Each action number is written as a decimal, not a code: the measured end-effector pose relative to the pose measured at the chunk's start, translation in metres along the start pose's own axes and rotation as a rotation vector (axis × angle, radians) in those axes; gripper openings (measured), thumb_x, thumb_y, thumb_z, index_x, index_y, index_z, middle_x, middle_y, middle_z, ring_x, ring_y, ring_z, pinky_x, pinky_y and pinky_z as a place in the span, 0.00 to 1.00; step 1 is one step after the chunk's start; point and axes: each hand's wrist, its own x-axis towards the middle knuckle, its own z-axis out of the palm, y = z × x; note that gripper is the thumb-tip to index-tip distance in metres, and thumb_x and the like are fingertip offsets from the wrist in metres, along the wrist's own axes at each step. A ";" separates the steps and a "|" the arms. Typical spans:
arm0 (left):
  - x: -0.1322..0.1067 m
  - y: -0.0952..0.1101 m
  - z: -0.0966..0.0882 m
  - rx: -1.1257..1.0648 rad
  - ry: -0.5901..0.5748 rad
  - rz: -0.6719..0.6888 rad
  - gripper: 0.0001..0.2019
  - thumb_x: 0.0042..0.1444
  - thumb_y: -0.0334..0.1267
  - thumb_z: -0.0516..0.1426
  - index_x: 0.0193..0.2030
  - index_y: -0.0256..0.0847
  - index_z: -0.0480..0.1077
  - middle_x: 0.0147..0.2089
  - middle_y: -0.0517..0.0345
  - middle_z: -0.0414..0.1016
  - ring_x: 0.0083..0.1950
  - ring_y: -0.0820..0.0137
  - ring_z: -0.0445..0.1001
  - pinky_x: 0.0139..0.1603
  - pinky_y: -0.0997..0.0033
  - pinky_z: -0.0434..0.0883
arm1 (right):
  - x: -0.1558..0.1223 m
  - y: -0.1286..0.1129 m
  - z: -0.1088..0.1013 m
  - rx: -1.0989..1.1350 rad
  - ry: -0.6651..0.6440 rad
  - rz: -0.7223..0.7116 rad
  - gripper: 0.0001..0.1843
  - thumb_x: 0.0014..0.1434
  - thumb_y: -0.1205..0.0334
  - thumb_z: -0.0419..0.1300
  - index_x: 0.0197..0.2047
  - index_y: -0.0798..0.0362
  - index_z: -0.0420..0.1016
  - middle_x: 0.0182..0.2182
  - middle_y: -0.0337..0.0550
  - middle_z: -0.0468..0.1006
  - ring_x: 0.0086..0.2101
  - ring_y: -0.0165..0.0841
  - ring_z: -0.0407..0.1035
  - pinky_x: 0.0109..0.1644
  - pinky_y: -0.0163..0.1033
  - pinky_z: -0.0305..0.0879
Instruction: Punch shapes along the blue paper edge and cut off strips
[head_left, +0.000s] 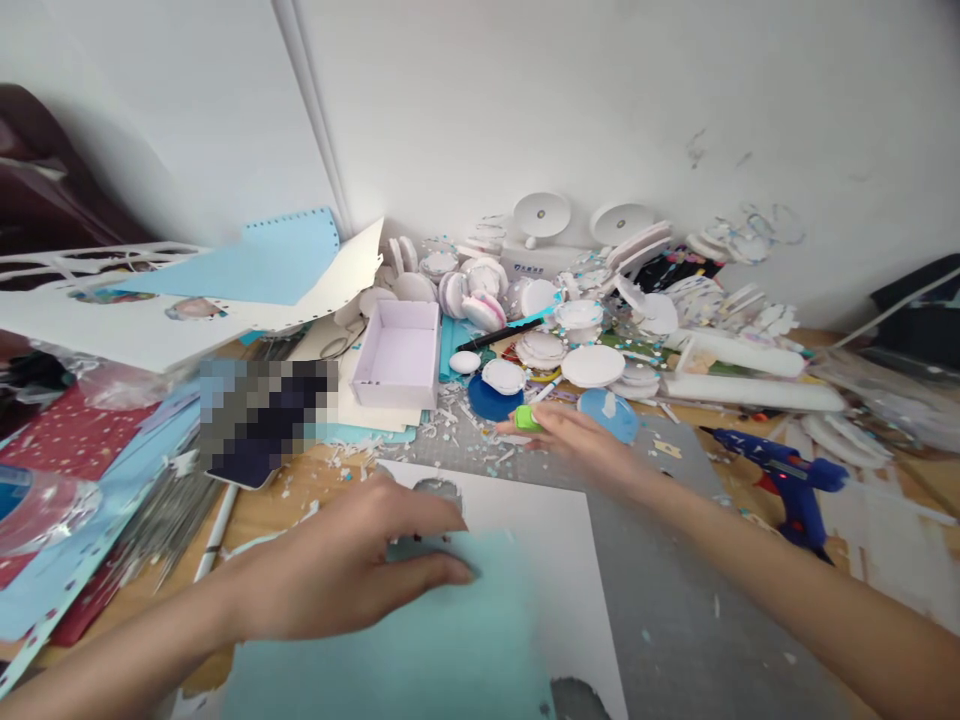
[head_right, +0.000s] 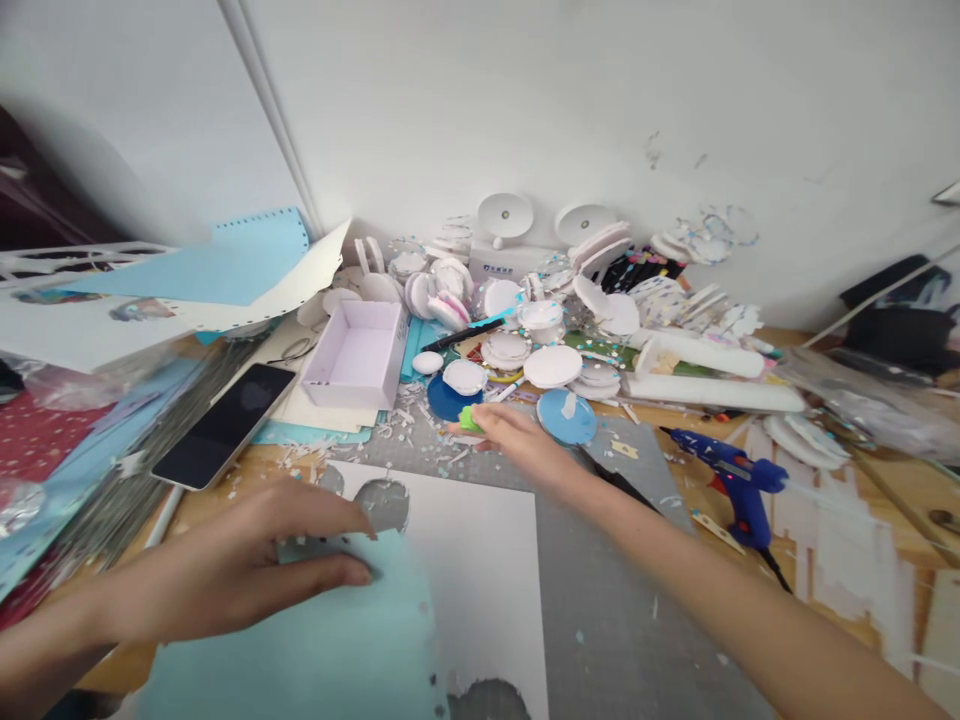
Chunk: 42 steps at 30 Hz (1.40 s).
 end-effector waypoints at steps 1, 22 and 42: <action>0.000 -0.003 0.001 0.011 0.010 -0.001 0.09 0.64 0.39 0.53 0.38 0.41 0.73 0.32 0.63 0.75 0.32 0.75 0.72 0.33 0.80 0.64 | -0.001 0.000 0.000 -0.019 0.015 -0.032 0.18 0.58 0.44 0.58 0.41 0.50 0.71 0.42 0.45 0.79 0.49 0.39 0.70 0.52 0.45 0.62; 0.045 -0.020 0.010 0.194 0.004 -0.025 0.07 0.60 0.34 0.54 0.33 0.38 0.72 0.28 0.64 0.72 0.29 0.75 0.67 0.29 0.77 0.59 | -0.098 -0.002 -0.013 -0.832 0.157 -0.216 0.13 0.61 0.55 0.53 0.28 0.51 0.65 0.21 0.33 0.66 0.24 0.28 0.62 0.28 0.32 0.58; 0.080 -0.038 0.049 0.351 -0.070 0.089 0.10 0.58 0.25 0.54 0.43 0.40 0.72 0.41 0.55 0.74 0.45 0.66 0.73 0.43 0.73 0.67 | -0.072 0.046 0.010 -1.194 0.063 -0.518 0.06 0.65 0.66 0.52 0.40 0.52 0.69 0.36 0.44 0.71 0.39 0.38 0.65 0.43 0.45 0.63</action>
